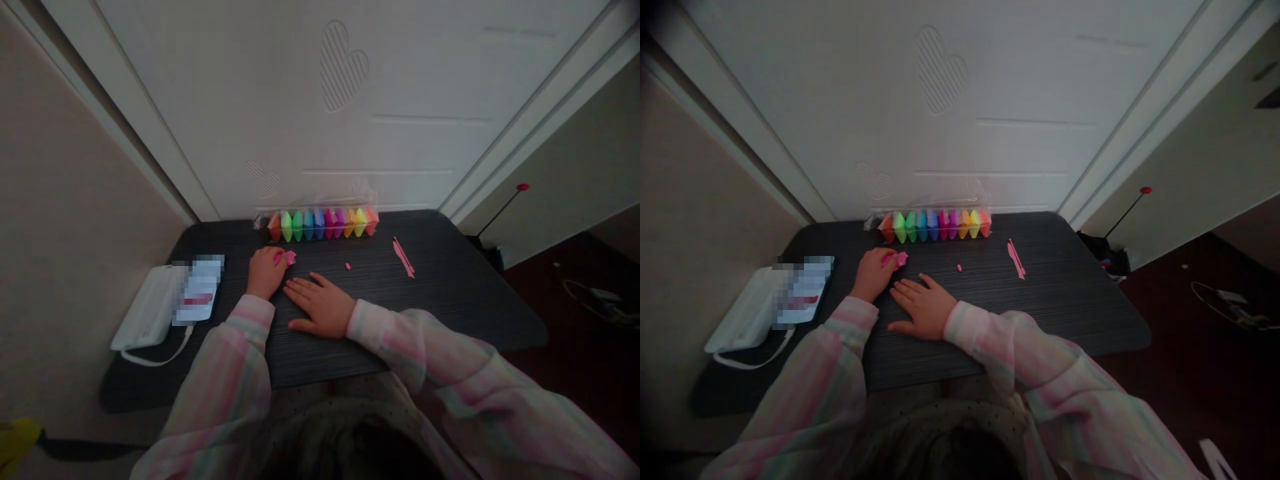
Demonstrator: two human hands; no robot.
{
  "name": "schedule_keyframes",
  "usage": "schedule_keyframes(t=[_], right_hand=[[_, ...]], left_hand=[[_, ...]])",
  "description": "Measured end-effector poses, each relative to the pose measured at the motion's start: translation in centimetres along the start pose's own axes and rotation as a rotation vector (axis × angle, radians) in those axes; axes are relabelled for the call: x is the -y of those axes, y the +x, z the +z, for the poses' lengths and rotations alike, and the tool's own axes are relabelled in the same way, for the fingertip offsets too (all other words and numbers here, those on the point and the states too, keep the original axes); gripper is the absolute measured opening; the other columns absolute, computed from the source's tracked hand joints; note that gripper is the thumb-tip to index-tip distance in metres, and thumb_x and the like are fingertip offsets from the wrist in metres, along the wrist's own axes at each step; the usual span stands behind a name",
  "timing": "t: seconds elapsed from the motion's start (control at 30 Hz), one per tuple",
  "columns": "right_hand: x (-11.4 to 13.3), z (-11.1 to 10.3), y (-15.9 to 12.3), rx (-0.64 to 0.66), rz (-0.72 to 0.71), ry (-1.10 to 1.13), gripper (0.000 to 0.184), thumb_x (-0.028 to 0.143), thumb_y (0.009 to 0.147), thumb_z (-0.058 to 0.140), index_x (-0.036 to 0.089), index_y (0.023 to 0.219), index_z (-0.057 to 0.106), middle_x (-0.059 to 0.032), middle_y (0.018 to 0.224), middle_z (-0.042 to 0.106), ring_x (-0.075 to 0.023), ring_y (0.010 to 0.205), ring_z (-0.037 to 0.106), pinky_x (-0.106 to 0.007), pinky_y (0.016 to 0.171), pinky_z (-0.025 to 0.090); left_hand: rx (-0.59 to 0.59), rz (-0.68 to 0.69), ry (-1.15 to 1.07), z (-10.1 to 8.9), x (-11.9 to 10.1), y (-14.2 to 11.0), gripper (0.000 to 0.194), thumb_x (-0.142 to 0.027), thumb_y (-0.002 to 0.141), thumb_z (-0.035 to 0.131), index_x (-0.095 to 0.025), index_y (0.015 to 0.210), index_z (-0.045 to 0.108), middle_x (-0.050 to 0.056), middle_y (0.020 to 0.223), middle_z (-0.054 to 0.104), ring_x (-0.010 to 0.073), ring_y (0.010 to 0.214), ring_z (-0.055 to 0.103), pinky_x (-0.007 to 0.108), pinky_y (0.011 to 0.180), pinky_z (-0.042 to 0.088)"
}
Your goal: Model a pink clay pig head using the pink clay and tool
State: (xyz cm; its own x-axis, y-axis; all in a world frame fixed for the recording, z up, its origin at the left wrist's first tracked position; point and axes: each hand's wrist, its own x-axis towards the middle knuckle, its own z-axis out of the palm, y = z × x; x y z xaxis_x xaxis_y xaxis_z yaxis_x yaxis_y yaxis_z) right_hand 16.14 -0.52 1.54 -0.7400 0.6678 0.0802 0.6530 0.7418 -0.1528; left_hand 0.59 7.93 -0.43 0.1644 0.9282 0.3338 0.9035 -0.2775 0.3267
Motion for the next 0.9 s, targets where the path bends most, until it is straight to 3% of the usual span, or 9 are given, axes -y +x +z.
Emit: schedule_keyframes(t=[0.13, 0.23, 0.37, 0.47, 0.6, 0.73, 0.83, 0.9], right_hand=[[-2.3, -0.5, -1.8, -0.019, 0.120, -0.065, 0.067, 0.055, 0.083, 0.024, 0.008, 0.131, 0.027, -0.0142, 0.137, 0.030, -0.0247, 0.126, 0.026, -0.050, 0.103, 0.012], [-1.3, -0.7, -3.5, -0.019, 0.081, -0.067, 0.069, 0.057, 0.081, 0.024, 0.010, 0.131, 0.026, -0.0150, 0.138, 0.027, -0.0260, 0.127, 0.023, -0.052, 0.102, 0.012], [0.6, -0.3, -1.9, -0.061, 0.005, -0.041, 0.067, 0.058, 0.081, 0.024, 0.015, 0.132, 0.026, -0.0123, 0.139, 0.026, -0.0245, 0.128, 0.022, -0.051, 0.103, 0.010], [-0.6, -0.2, -0.3, -0.083, 0.073, -0.064, 0.067, 0.057, 0.082, 0.023, 0.012, 0.131, 0.027, -0.0127, 0.138, 0.028, -0.0245, 0.127, 0.023, -0.051, 0.103, 0.010], [-2.6, -0.7, -2.2, -0.059, 0.171, -0.116, 0.067, 0.055, 0.083, 0.025, 0.008, 0.130, 0.029, -0.0145, 0.136, 0.031, -0.0259, 0.126, 0.025, -0.052, 0.102, 0.011], [-0.2, -0.7, -4.3, 0.001, 0.028, -0.062, 0.069, 0.057, 0.081, 0.026, 0.009, 0.130, 0.029, -0.0137, 0.135, 0.034, -0.0244, 0.126, 0.027, -0.051, 0.102, 0.014], [1.9, 0.0, -2.6, -0.005, -0.079, 0.010, 0.069, 0.059, 0.081, 0.022, 0.011, 0.130, 0.029, -0.0108, 0.135, 0.033, -0.0214, 0.126, 0.026, -0.048, 0.104, 0.011], [1.7, 0.3, -0.7, -0.036, -0.044, 0.001, 0.069, 0.058, 0.081, 0.021, 0.010, 0.130, 0.030, -0.0112, 0.136, 0.032, -0.0218, 0.126, 0.026, -0.048, 0.104, 0.011]], left_hand=[[0.005, -0.003, -0.014, 0.0, 0.0, 0.0, 0.028, -0.027, 0.078, 0.038, -0.017, 0.084, 0.063, 0.007, 0.089, 0.065, 0.0209, 0.085, 0.056, 0.031, 0.078, 0.041], [-0.003, -0.011, -0.027, 0.2, 0.0, 0.1, 0.028, -0.028, 0.078, 0.038, -0.017, 0.084, 0.063, 0.008, 0.090, 0.065, 0.0216, 0.086, 0.055, 0.032, 0.079, 0.040], [-0.002, -0.016, -0.028, 0.3, -0.1, 0.0, 0.027, -0.027, 0.078, 0.038, -0.016, 0.084, 0.063, 0.008, 0.090, 0.064, 0.0222, 0.087, 0.055, 0.033, 0.079, 0.040], [0.004, -0.010, -0.029, 0.2, 0.0, -0.1, 0.027, -0.026, 0.078, 0.038, -0.017, 0.085, 0.062, 0.007, 0.091, 0.064, 0.0209, 0.087, 0.054, 0.032, 0.079, 0.040], [0.004, -0.016, -0.041, 0.1, 0.0, -0.1, 0.027, -0.027, 0.078, 0.039, -0.016, 0.084, 0.062, 0.007, 0.090, 0.064, 0.0208, 0.085, 0.055, 0.032, 0.078, 0.040], [-0.002, -0.032, -0.053, 0.2, -0.2, 0.0, 0.027, -0.028, 0.078, 0.039, -0.016, 0.084, 0.063, 0.008, 0.090, 0.064, 0.0218, 0.085, 0.054, 0.034, 0.078, 0.040], [-0.003, -0.036, -0.047, 0.2, -0.3, 0.0, 0.027, -0.028, 0.078, 0.039, -0.017, 0.084, 0.063, 0.008, 0.090, 0.064, 0.0222, 0.086, 0.054, 0.034, 0.079, 0.040], [0.000, -0.032, -0.044, 0.1, -0.3, -0.1, 0.027, -0.027, 0.078, 0.039, -0.016, 0.085, 0.063, 0.007, 0.091, 0.064, 0.0218, 0.087, 0.054, 0.033, 0.079, 0.040]])
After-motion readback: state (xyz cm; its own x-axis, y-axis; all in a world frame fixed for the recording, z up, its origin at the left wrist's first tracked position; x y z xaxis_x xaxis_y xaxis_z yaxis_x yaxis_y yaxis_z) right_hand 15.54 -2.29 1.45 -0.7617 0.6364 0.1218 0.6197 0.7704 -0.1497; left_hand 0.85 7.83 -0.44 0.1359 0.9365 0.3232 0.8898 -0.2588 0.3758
